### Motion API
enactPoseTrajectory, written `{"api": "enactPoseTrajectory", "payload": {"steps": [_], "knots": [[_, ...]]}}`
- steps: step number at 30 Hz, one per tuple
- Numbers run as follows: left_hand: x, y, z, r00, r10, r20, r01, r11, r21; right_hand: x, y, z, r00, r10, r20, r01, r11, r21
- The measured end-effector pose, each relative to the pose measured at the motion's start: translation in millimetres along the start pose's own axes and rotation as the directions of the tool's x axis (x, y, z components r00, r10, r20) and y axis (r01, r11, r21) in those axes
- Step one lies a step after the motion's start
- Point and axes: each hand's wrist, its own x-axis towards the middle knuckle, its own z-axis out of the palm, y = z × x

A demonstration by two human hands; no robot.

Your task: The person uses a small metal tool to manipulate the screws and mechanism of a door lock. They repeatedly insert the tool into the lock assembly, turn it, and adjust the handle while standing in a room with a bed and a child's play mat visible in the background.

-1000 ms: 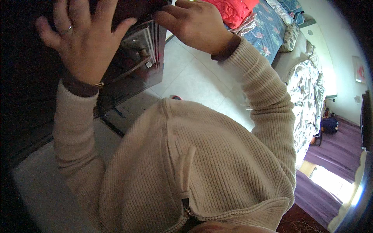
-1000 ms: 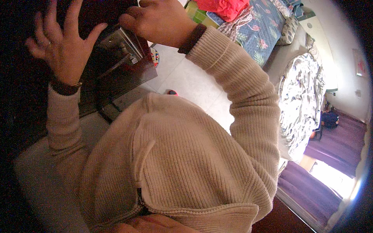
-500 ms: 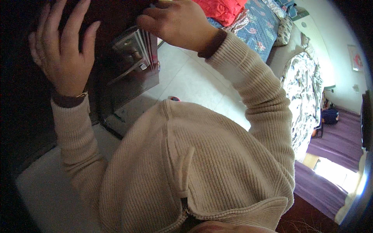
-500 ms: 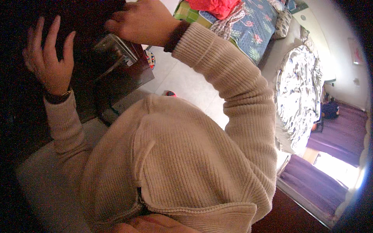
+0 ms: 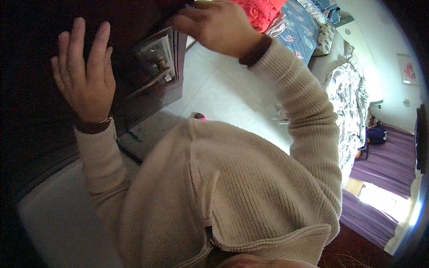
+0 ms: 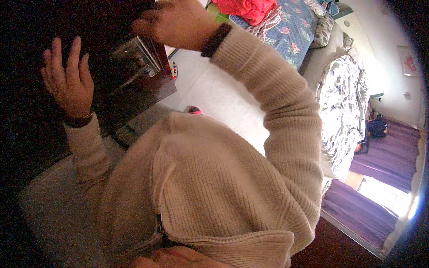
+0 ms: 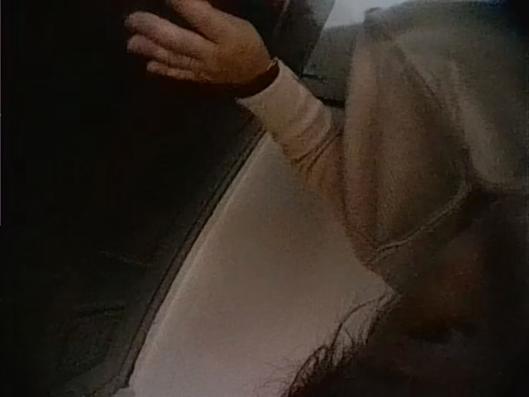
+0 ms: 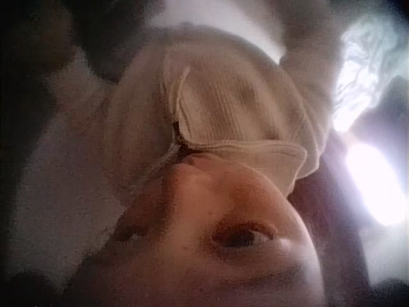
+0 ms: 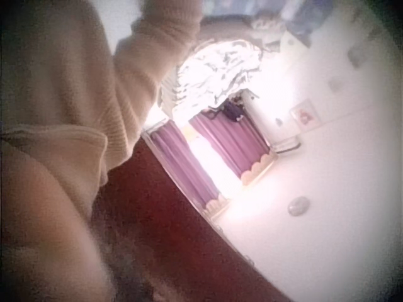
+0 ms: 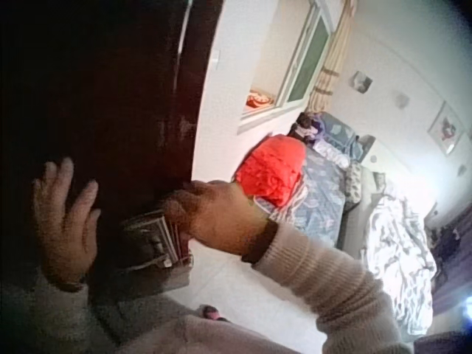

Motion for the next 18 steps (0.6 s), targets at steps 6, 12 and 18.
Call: {"api": "enactPoseTrajectory", "payload": {"steps": [6,12,18], "knots": [[-4,-3,10,0.995,-0.048,-0.083,0.036,0.989,-0.142,1,-10,10,0.996,0.04,0.079,-0.029,0.989,-0.142],[-4,-1,9,0.999,-0.037,-0.038,0.032,0.991,-0.127,-6,-7,14,0.998,0.059,0.025,-0.057,0.994,-0.091],[-3,-3,3,1.0,-0.013,0.022,0.015,0.995,-0.095,-1,-7,11,0.997,0.077,0.016,-0.077,0.997,-0.026]]}}
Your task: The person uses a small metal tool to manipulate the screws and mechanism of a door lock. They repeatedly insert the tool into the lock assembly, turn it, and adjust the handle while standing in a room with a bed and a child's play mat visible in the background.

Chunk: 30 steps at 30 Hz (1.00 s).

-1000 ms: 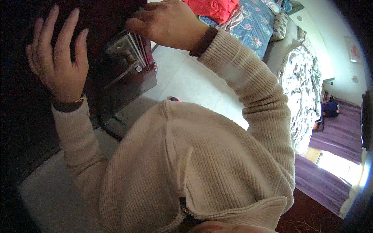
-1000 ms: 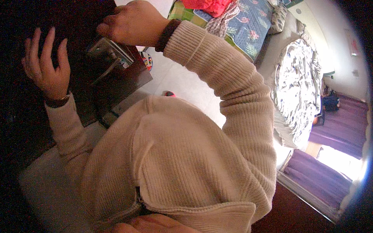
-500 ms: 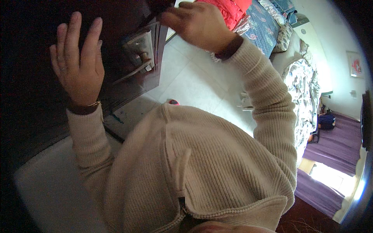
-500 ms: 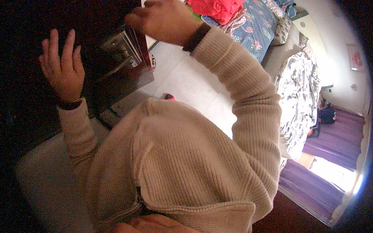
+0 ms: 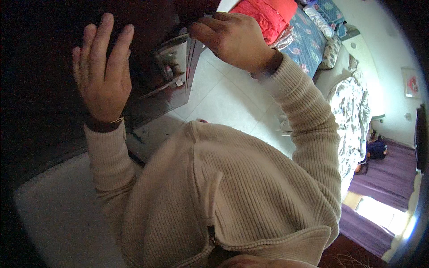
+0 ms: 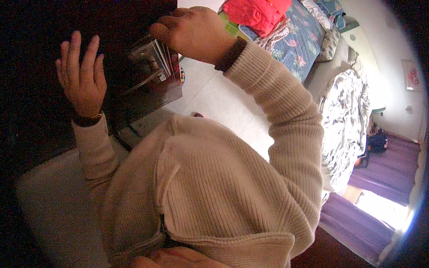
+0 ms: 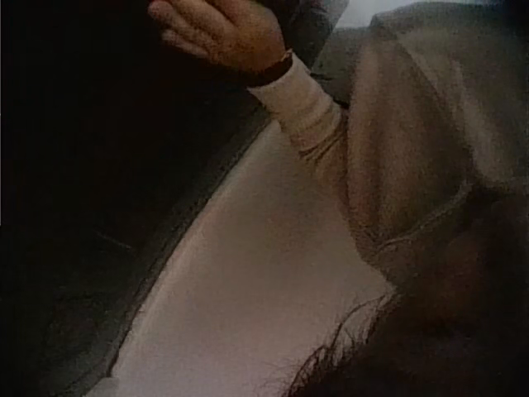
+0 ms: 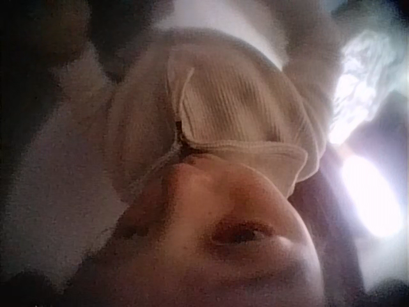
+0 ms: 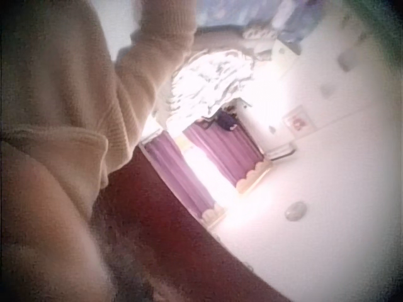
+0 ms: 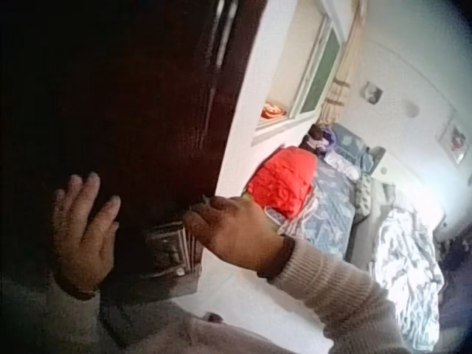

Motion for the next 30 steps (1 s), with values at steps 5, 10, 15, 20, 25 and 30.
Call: {"api": "enactPoseTrajectory", "payload": {"steps": [5,10,15,20,25,30], "knots": [[0,1,0,0.999,-0.028,-0.026,0.028,0.999,-0.035,21,-31,10,0.979,-0.135,0.151,0.131,0.991,0.032],[1,-3,-11,0.996,0.044,0.08,-0.044,0.999,-0.005,1,16,-11,0.997,-0.051,-0.053,0.051,0.999,0.004],[4,3,-15,0.995,-0.057,0.08,0.058,0.998,-0.018,8,1,-1,0.994,-0.078,0.077,0.08,0.996,-0.034],[0,1,-9,0.997,-0.051,0.066,0.052,0.998,-0.028,9,4,-7,0.994,-0.103,0.044,0.105,0.993,-0.052],[1,1,-7,0.997,-0.044,0.058,0.046,0.998,-0.032,18,-6,-2,0.984,-0.074,0.16,0.081,0.996,-0.04],[1,1,-7,0.999,-0.034,0.037,0.036,0.998,-0.054,23,1,-4,0.98,-0.189,0.054,0.195,0.974,-0.117]]}}
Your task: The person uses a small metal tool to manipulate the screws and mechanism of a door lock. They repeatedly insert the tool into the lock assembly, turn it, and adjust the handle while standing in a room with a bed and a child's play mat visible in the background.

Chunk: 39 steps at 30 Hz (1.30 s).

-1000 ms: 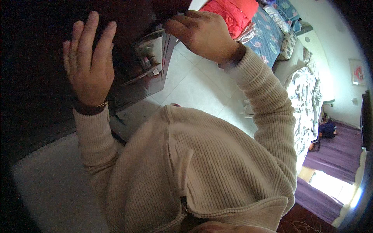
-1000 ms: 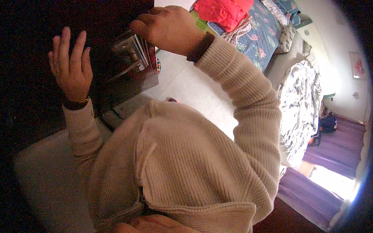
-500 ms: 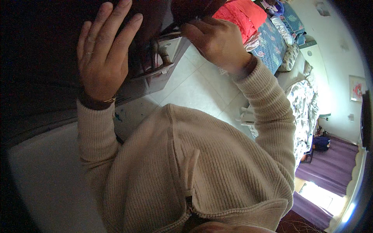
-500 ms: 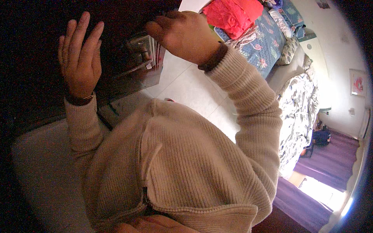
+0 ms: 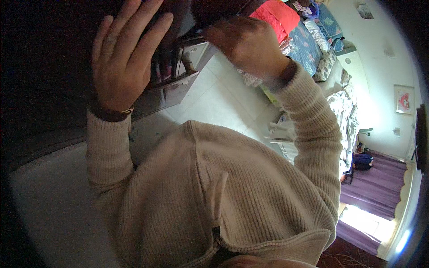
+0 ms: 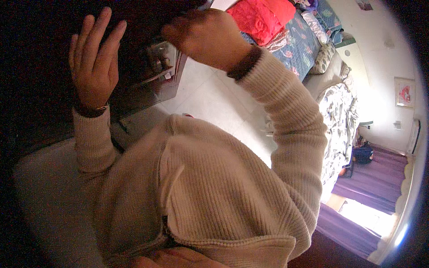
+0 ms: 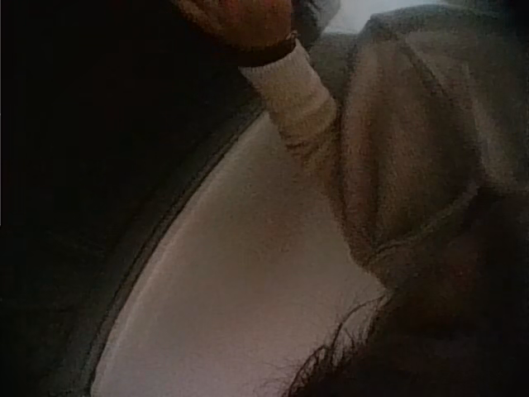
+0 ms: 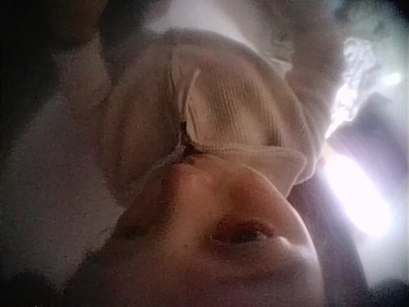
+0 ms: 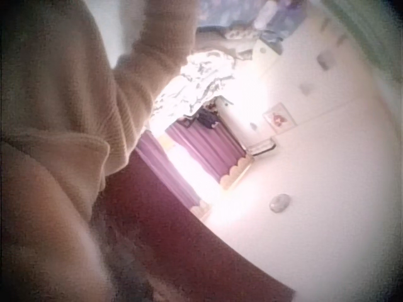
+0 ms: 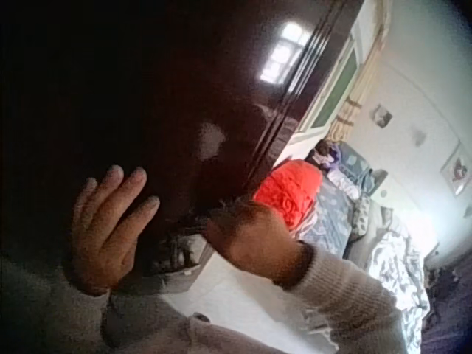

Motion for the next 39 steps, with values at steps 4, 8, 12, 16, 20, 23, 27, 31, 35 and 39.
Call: {"api": "enactPoseTrajectory", "payload": {"steps": [4,8,12,16,20,23,27,31,35,39], "knots": [[-2,-3,-3,0.999,0.009,0.045,-0.009,1.0,-0.013,8,-6,-14,0.993,0.029,0.115,-0.032,0.999,0.029],[-3,-2,-4,0.999,0.002,0.042,0.002,0.997,-0.082,16,-6,-24,0.997,-0.045,0.069,0.052,0.994,-0.094],[-5,2,-7,0.999,-0.04,0.023,0.042,0.995,-0.093,23,-10,-32,0.977,-0.027,0.212,0.052,0.992,-0.113],[-3,6,-19,0.998,-0.041,0.057,0.048,0.99,-0.129,21,4,-42,0.878,0.019,0.478,-0.016,1.0,-0.01],[-7,3,-8,0.999,-0.02,-0.03,0.017,0.995,-0.099,14,-4,-33,0.982,-0.082,0.17,0.117,0.972,-0.206],[-13,4,-2,0.996,-0.035,-0.078,0.026,0.993,-0.113,9,3,-37,0.988,-0.083,0.132,0.106,0.979,-0.174],[-13,6,-9,0.998,-0.047,-0.035,0.042,0.993,-0.113,10,-5,-41,0.977,-0.025,0.209,0.065,0.98,-0.188],[-11,9,-16,0.996,-0.075,0.047,0.08,0.988,-0.134,8,1,-49,0.979,0.003,0.204,0.034,0.983,-0.178],[-10,10,-14,0.996,-0.084,0.022,0.086,0.987,-0.132,3,2,-40,0.99,-0.053,0.133,0.077,0.981,-0.18],[-7,9,-23,0.998,-0.021,0.067,0.021,1.0,0.002,-7,10,-43,0.984,0.081,0.158,-0.082,0.997,-0.004]]}}
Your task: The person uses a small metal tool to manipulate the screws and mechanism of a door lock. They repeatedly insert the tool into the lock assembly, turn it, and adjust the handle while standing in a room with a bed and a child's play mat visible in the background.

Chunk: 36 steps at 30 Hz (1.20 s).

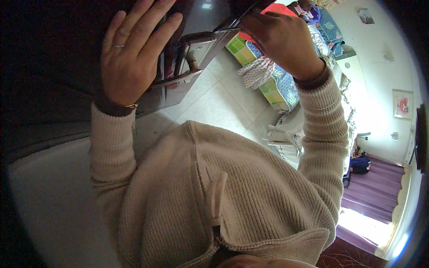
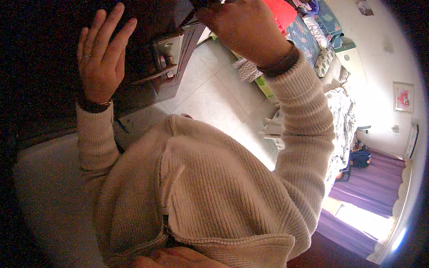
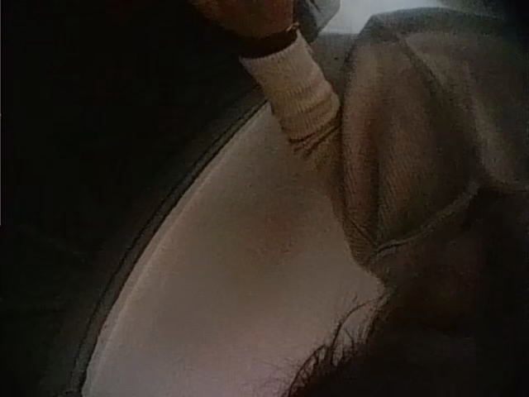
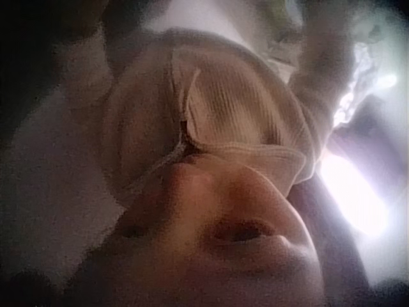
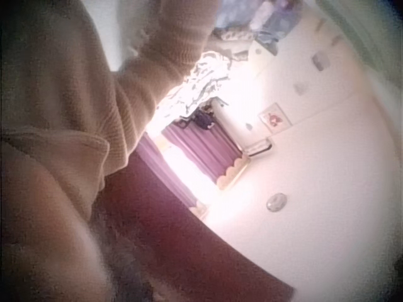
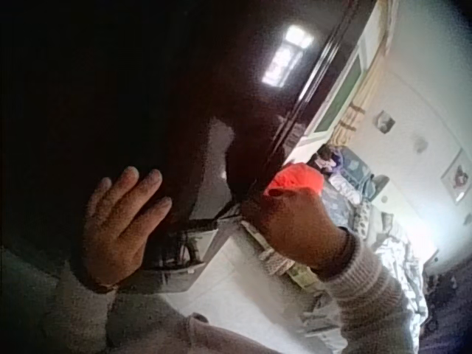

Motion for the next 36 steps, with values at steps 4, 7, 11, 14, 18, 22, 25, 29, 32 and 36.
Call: {"api": "enactPoseTrajectory", "payload": {"steps": [4,7,11,14,18,22,25,29,32,36], "knots": [[-3,-3,17,0.998,-0.014,-0.056,0.011,0.999,-0.043,0,-3,9,1.0,0.007,-0.024,-0.007,1.0,-0.01],[-9,-1,20,0.998,-0.045,-0.048,0.037,0.987,-0.153,-8,-2,18,0.996,0.088,-0.013,-0.087,0.995,0.041],[-42,20,36,0.988,-0.129,-0.085,0.098,0.949,-0.3,-17,-9,29,0.97,0.238,-0.038,-0.222,0.944,0.244],[-51,40,44,0.975,-0.214,-0.053,0.196,0.952,-0.234,-29,-12,37,0.949,0.236,-0.208,-0.169,0.94,0.295],[-45,53,52,0.919,-0.339,-0.201,0.323,0.94,-0.108,-37,-4,24,0.894,0.406,-0.19,-0.231,0.78,0.582],[-45,54,63,0.902,-0.356,-0.245,0.356,0.934,-0.046,-47,-29,44,0.815,0.574,-0.077,-0.159,0.35,0.923],[-48,54,72,0.904,-0.363,-0.226,0.367,0.93,-0.025,-52,-76,76,0.85,0.509,0.134,-0.181,0.044,0.982],[-48,52,77,0.881,-0.399,-0.257,0.402,0.915,-0.039,-49,-126,77,0.762,0.518,0.388,-0.364,-0.153,0.919],[-54,48,79,0.872,-0.407,-0.271,0.412,0.91,-0.042,-37,-145,79,0.701,0.608,0.373,-0.266,-0.263,0.927],[-56,38,76,0.87,-0.4,-0.288,0.389,0.916,-0.096,-23,-157,72,0.684,0.55,0.479,-0.177,-0.512,0.841]]}}
